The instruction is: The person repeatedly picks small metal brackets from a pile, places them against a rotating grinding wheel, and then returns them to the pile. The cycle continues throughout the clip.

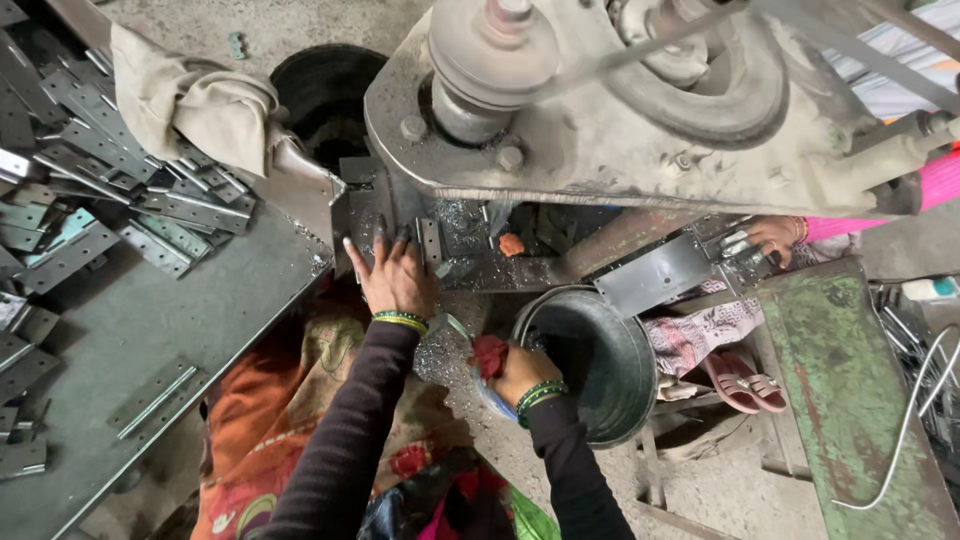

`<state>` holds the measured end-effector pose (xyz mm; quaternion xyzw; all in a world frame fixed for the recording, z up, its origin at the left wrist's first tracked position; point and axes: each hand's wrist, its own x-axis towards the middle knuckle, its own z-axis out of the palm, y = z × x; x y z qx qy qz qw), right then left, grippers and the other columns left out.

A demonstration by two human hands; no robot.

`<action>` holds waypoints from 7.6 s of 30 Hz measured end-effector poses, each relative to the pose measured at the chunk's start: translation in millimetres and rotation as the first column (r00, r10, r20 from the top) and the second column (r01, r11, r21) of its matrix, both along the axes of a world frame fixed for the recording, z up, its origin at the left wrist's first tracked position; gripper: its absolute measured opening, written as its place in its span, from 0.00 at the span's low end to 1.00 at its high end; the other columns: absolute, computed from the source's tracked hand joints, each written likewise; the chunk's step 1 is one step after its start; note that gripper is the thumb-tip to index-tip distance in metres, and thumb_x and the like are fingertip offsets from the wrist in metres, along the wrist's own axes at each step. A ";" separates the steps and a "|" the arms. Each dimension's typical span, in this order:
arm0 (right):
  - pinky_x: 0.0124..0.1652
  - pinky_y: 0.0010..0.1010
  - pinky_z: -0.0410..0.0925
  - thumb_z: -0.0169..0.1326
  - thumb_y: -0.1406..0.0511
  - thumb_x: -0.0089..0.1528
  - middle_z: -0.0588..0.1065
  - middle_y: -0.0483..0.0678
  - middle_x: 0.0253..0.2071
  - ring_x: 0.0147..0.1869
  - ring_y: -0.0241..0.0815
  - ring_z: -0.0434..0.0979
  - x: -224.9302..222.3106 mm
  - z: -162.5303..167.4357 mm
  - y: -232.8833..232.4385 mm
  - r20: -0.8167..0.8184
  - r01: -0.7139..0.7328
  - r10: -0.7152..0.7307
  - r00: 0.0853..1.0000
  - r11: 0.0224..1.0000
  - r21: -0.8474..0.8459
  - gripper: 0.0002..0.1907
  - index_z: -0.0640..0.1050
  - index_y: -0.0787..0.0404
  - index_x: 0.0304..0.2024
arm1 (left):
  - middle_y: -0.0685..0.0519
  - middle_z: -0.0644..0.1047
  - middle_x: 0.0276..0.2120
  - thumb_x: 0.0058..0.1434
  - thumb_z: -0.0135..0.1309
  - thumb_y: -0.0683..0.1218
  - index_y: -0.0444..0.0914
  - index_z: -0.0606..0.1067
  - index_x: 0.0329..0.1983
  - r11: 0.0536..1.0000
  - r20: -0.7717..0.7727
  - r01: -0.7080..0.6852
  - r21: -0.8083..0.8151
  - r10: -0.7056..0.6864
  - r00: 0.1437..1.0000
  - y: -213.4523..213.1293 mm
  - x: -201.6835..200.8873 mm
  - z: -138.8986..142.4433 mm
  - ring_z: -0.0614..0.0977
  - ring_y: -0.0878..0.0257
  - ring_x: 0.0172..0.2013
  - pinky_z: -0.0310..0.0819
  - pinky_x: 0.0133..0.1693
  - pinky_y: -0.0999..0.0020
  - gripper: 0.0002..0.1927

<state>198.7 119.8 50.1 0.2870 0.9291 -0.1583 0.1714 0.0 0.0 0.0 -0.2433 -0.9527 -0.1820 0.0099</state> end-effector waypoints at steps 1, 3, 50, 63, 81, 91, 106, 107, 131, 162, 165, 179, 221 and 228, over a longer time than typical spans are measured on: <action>0.49 0.49 0.72 0.64 0.53 0.53 0.80 0.58 0.43 0.50 0.61 0.80 -0.1 -3.4 2.4 0.026 -0.004 0.003 1.000 1.000 0.014 0.24 0.78 0.57 0.47 | 0.52 0.75 0.64 0.64 0.52 0.54 0.43 0.75 0.59 1.000 -0.036 0.000 0.013 0.001 0.999 3.2 -0.3 -5.7 0.64 0.47 0.73 0.22 0.69 0.27 0.22; 0.49 0.49 0.73 0.67 0.52 0.51 0.80 0.60 0.43 0.49 0.62 0.80 -4.8 -12.5 8.6 0.072 -0.016 0.013 0.997 0.999 0.047 0.29 0.76 0.60 0.47 | 0.50 0.74 0.63 0.64 0.52 0.54 0.42 0.73 0.64 0.999 -0.116 -0.003 0.042 0.008 0.993 10.7 -4.6 -12.3 0.65 0.48 0.71 0.21 0.68 0.26 0.26; 0.53 0.46 0.72 0.67 0.47 0.48 0.80 0.58 0.49 0.54 0.60 0.80 -6.4 -31.0 14.3 0.049 -0.041 0.041 0.998 0.999 0.006 0.35 0.77 0.56 0.53 | 0.43 0.64 0.70 0.51 0.61 0.54 0.32 0.66 0.68 0.916 -0.033 0.108 0.387 -0.103 0.994 -57.4 38.6 12.5 0.59 0.49 0.72 0.45 0.70 0.43 0.42; 0.53 0.47 0.71 0.68 0.47 0.49 0.79 0.58 0.50 0.55 0.61 0.79 2.2 -49.1 12.1 0.032 0.011 -0.012 0.999 0.999 0.032 0.37 0.74 0.54 0.55 | 0.37 0.82 0.39 0.59 0.55 0.54 0.42 0.82 0.50 0.761 0.543 -0.433 0.483 0.128 0.830 -50.8 42.3 -41.1 0.84 0.41 0.42 0.78 0.47 0.51 0.20; 0.56 0.45 0.71 0.68 0.48 0.48 0.79 0.56 0.53 0.58 0.59 0.78 8.7 -73.2 15.9 0.010 0.033 -0.033 0.999 0.999 -0.020 0.37 0.74 0.53 0.56 | 0.41 0.81 0.36 0.62 0.55 0.49 0.39 0.81 0.44 0.662 0.443 -0.379 0.646 0.079 0.893 -103.2 13.6 -60.9 0.83 0.45 0.39 0.75 0.42 0.56 0.12; 0.54 0.46 0.72 0.68 0.50 0.47 0.79 0.55 0.52 0.57 0.59 0.79 9.4 -76.2 11.2 0.026 0.102 -0.100 0.995 0.992 -0.074 0.36 0.75 0.50 0.56 | 0.42 0.78 0.36 0.64 0.55 0.45 0.36 0.77 0.42 0.655 0.223 -0.146 0.741 -0.036 0.974 -116.4 26.3 -49.7 0.80 0.46 0.40 0.75 0.45 0.56 0.09; 0.54 0.46 0.71 0.68 0.48 0.48 0.79 0.57 0.51 0.56 0.61 0.78 13.9 -82.3 4.4 -0.025 0.039 -0.041 0.999 0.995 -0.087 0.38 0.73 0.51 0.58 | 0.47 0.72 0.35 0.64 0.53 0.46 0.33 0.74 0.41 0.492 0.069 0.024 0.870 -0.169 0.983 -123.4 38.0 -9.3 0.75 0.52 0.40 0.70 0.44 0.61 0.11; 0.54 0.45 0.72 0.68 0.48 0.48 0.79 0.56 0.51 0.56 0.60 0.79 14.5 -84.1 4.9 -0.013 0.043 -0.044 0.999 0.995 -0.086 0.37 0.74 0.51 0.58 | 0.47 0.72 0.35 0.64 0.53 0.46 0.33 0.74 0.41 0.513 0.088 0.001 0.859 -0.149 0.985 -122.1 35.8 -16.2 0.75 0.52 0.40 0.70 0.44 0.61 0.10; 0.52 0.46 0.73 0.64 0.48 0.50 0.81 0.54 0.50 0.55 0.59 0.80 20.4 -95.1 7.3 -0.067 0.027 -0.036 0.997 0.991 -0.131 0.32 0.77 0.48 0.55 | 0.42 0.81 0.44 0.59 0.54 0.44 0.36 0.80 0.48 0.744 0.315 -0.241 0.623 0.042 0.948 -110.1 27.1 -62.4 0.81 0.44 0.46 0.75 0.49 0.55 0.15; 0.53 0.43 0.72 0.67 0.50 0.51 0.80 0.53 0.51 0.56 0.55 0.79 -0.2 -50.8 16.9 0.163 0.004 -0.005 0.987 1.000 0.008 0.34 0.76 0.50 0.58 | 0.51 0.66 0.68 0.51 0.61 0.57 0.40 0.68 0.68 0.979 0.082 0.006 0.201 -0.023 0.996 -10.0 -1.2 -10.8 0.58 0.53 0.70 0.23 0.68 0.29 0.41; 0.48 0.38 0.74 0.62 0.62 0.53 0.84 0.51 0.51 0.51 0.49 0.83 23.9 -101.3 13.3 -0.334 -0.084 -0.189 0.924 0.750 -0.656 0.29 0.75 0.59 0.58 | 0.52 0.68 0.69 0.54 0.63 0.57 0.40 0.72 0.63 0.981 0.020 0.028 0.194 -0.032 0.999 -16.6 1.9 -7.1 0.59 0.54 0.74 0.26 0.70 0.30 0.35; 0.49 0.38 0.72 0.59 0.52 0.62 0.80 0.53 0.47 0.50 0.47 0.81 -56.8 -74.9 5.1 -0.537 -0.090 -0.020 0.843 0.980 -0.179 0.27 0.77 0.64 0.55 | 0.44 0.71 0.66 0.59 0.61 0.51 0.36 0.70 0.68 0.804 -0.041 0.083 0.589 -0.073 0.997 -85.3 46.3 -5.3 0.66 0.47 0.69 0.52 0.68 0.45 0.35; 0.27 0.20 0.61 0.54 0.58 0.71 0.70 0.39 0.32 0.28 0.27 0.66 -38.7 119.9 59.8 -0.528 -0.410 -0.834 0.159 0.431 -0.804 0.10 0.76 0.57 0.43 | 0.47 0.74 0.62 0.65 0.52 0.43 0.28 0.67 0.68 -0.022 0.458 -0.545 0.838 -0.515 0.725 -197.4 45.9 -91.1 0.74 0.58 0.61 0.64 0.65 0.63 0.29; 0.33 0.25 0.62 0.52 0.58 0.75 0.70 0.40 0.33 0.32 0.30 0.67 -8.7 105.5 68.1 -0.763 -0.644 -0.631 -0.139 0.643 -0.415 0.10 0.74 0.55 0.42 | 0.47 0.73 0.64 0.64 0.53 0.45 0.28 0.66 0.70 -0.017 0.427 -0.513 0.858 -0.531 0.732 -193.8 47.0 -98.0 0.73 0.58 0.62 0.63 0.66 0.64 0.31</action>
